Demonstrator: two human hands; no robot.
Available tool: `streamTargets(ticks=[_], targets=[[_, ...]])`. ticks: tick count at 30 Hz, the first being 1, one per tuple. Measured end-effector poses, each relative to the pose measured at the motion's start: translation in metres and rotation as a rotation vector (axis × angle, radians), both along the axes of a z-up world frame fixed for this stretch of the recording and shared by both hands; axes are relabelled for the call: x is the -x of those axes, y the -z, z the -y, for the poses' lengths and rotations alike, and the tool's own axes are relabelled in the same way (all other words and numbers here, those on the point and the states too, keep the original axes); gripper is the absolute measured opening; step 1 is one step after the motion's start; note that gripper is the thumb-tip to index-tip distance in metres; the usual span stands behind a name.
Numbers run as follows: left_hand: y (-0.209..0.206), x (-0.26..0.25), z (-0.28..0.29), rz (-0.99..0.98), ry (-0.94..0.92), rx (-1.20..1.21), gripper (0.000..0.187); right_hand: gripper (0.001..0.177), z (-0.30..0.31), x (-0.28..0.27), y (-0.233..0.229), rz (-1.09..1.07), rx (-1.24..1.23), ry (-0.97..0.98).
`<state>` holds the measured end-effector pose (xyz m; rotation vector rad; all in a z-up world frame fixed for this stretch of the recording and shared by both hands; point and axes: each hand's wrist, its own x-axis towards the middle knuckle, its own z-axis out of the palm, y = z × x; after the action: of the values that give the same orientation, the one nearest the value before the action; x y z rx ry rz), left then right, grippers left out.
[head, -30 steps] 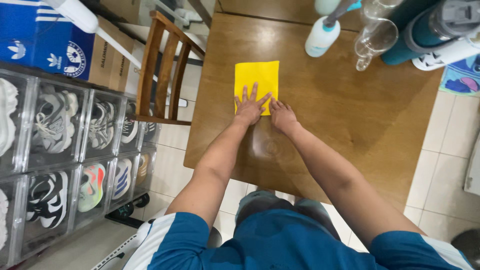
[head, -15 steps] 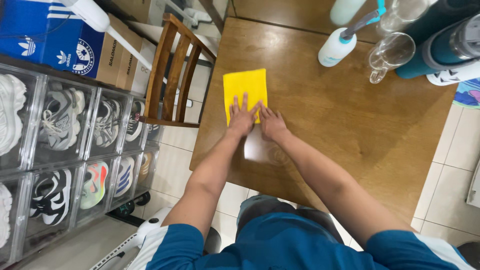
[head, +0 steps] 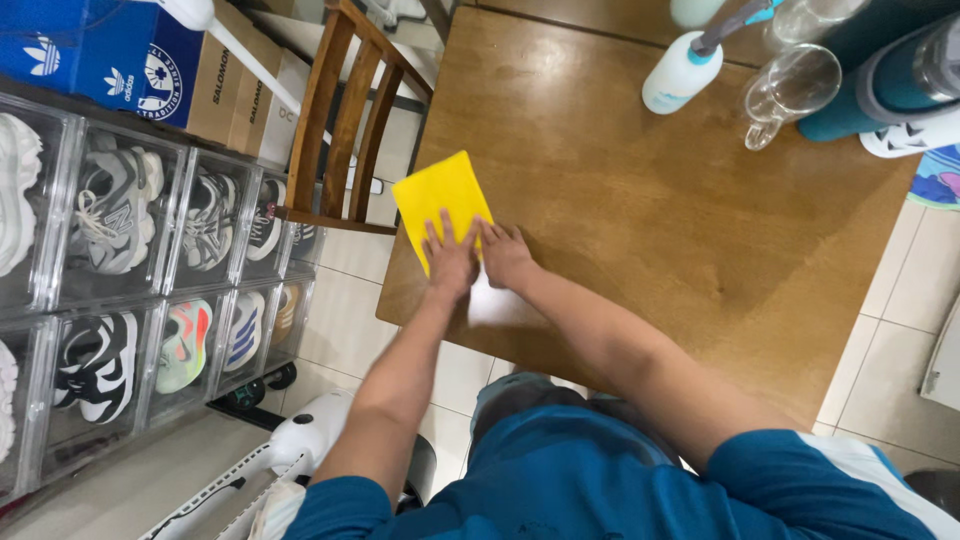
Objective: The person folds a yellow cloth on a wooden table and then uses it to wipe down all surfaces of a wooden folding tray.
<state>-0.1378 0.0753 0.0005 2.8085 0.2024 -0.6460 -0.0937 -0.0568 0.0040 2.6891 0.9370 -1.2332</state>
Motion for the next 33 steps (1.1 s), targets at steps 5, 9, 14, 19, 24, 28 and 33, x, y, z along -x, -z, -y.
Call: streamTargets(ticks=[5,9,14,19,24,28,33], targets=[[0.000,0.017,0.055,0.000,0.103,0.105,0.066,0.075,0.062,0.036,0.009,0.039,-0.017,0.122],[0.002,-0.013,0.065,-0.010,0.122,0.098,0.067,0.074,0.082,0.014,-0.003,0.119,-0.053,0.084],[0.004,-0.015,0.045,-0.029,0.051,0.109,0.069,0.084,0.059,-0.002,-0.028,0.035,0.021,0.029],[0.011,0.046,0.071,-0.028,0.016,0.069,0.066,0.073,0.082,0.048,0.015,0.113,-0.103,-0.024],[-0.002,0.072,0.136,-0.125,0.142,0.110,0.064,0.069,0.165,0.104,0.044,0.202,-0.113,0.065],[-0.013,0.032,0.165,-0.101,0.268,0.136,0.064,0.085,0.199,0.087,0.032,0.160,0.031,0.100],[-0.016,-0.019,0.174,-0.131,0.253,0.107,0.068,0.060,0.192,0.031,0.038,0.217,-0.021,0.242]])
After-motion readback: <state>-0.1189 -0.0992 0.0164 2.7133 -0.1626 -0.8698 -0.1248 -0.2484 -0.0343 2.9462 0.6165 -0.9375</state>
